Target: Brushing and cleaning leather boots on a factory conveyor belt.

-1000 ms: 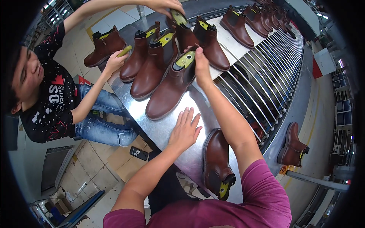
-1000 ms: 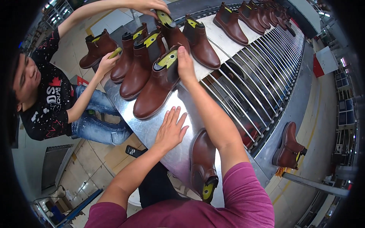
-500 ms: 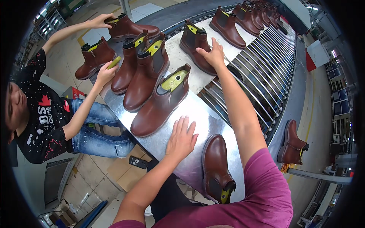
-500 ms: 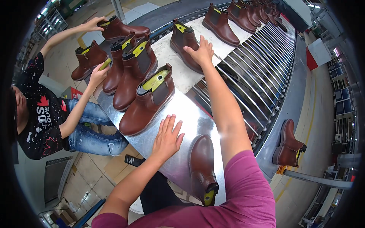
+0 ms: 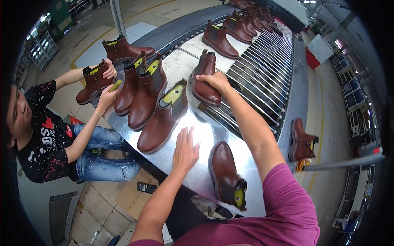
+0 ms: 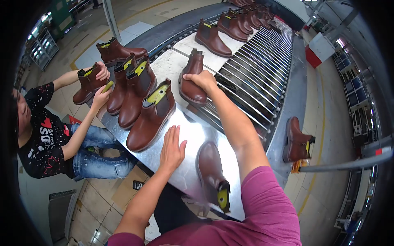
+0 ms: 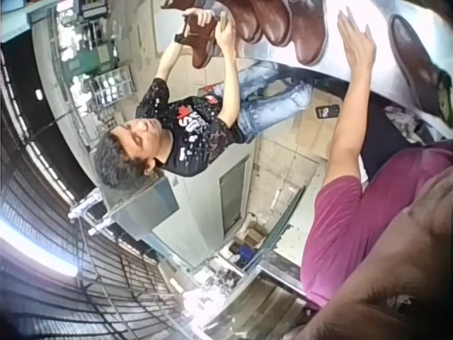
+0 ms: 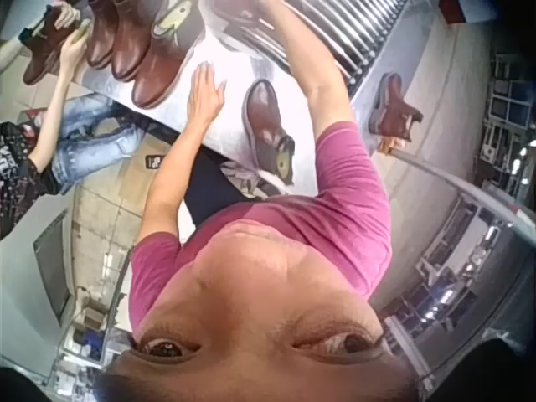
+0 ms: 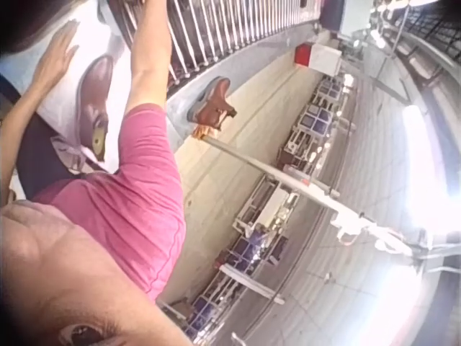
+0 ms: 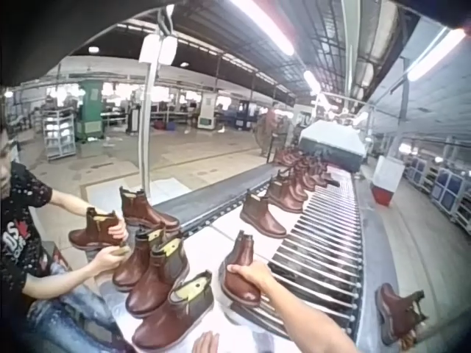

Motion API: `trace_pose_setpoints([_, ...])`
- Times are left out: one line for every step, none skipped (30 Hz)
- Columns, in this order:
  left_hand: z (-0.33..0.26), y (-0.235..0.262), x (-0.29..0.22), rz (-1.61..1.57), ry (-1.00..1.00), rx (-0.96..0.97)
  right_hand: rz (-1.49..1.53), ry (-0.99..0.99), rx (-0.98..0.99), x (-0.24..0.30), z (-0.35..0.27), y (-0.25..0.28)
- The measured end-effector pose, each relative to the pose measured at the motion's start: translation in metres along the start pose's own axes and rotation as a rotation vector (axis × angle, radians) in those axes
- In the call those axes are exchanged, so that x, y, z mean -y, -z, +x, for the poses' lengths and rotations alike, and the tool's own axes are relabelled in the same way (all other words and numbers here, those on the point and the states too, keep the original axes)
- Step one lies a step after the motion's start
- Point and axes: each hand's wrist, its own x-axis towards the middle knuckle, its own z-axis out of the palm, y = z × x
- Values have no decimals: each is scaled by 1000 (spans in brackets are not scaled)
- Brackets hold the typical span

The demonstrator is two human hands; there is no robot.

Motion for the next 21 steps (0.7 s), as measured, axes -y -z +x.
trace_pose_setpoints([-6,1,7,-92,35,-69,-118,-45,25,13,-32,1])
trace_pose_setpoints([-5,1,6,-198,49,-137,-118,-58,11,18,-53,10])
trace_pose_setpoints([-5,5,4,-253,49,-174,-215,-57,17,19,-75,12])
trace_pose_setpoints([-7,10,7,-308,54,-205,-310,-62,29,20,-101,7])
trace_pose_setpoints([-10,9,13,-352,62,-221,-367,-59,20,28,-132,1])
trace_pose_setpoints([-11,9,16,-399,63,-235,-337,-26,-34,27,-154,1])
trace_pose_setpoints([-11,11,13,-525,82,-233,-314,-70,-63,26,-175,6])
trace_pose_setpoints([-7,14,13,-648,99,-234,-288,-108,-93,28,-193,10])
trace_pose_setpoints([-6,7,26,-814,165,-180,-249,-132,-108,23,-207,9])
trace_pose_setpoints([-13,7,41,-972,227,-145,-244,-130,-97,27,-228,-2])
trace_pose_setpoints([-10,12,37,-1154,280,-162,-234,-160,-150,27,-244,-9])
trace_pose_setpoints([-19,18,35,-1245,352,-135,-222,-193,-202,29,-261,-18])
trace_pose_setpoints([-22,28,37,-1226,258,-87,-205,-181,-229,24,-274,-31])
trace_pose_setpoints([-22,47,22,-1022,175,-21,-103,-116,-181,6,-278,-42])
trace_pose_setpoints([-30,59,44,-1003,84,-74,-41,-85,-97,24,-297,-67])
trace_pose_setpoints([-34,74,8,-961,265,69,64,-126,-147,10,-305,-78])
trace_pose_setpoints([-38,83,21,-785,178,43,148,-118,-141,15,-315,-102])
trace_pose_setpoints([-41,86,1,-832,185,37,177,-236,-233,15,-319,-116])
trace_pose_setpoints([-55,90,8,-864,246,52,288,-255,-102,22,-349,-117])
trace_pose_setpoints([-56,87,8,-831,219,-16,344,-114,-140,17,-367,-124])
trace_pose_setpoints([-63,90,15,-790,183,5,376,111,-243,10,-391,-134])
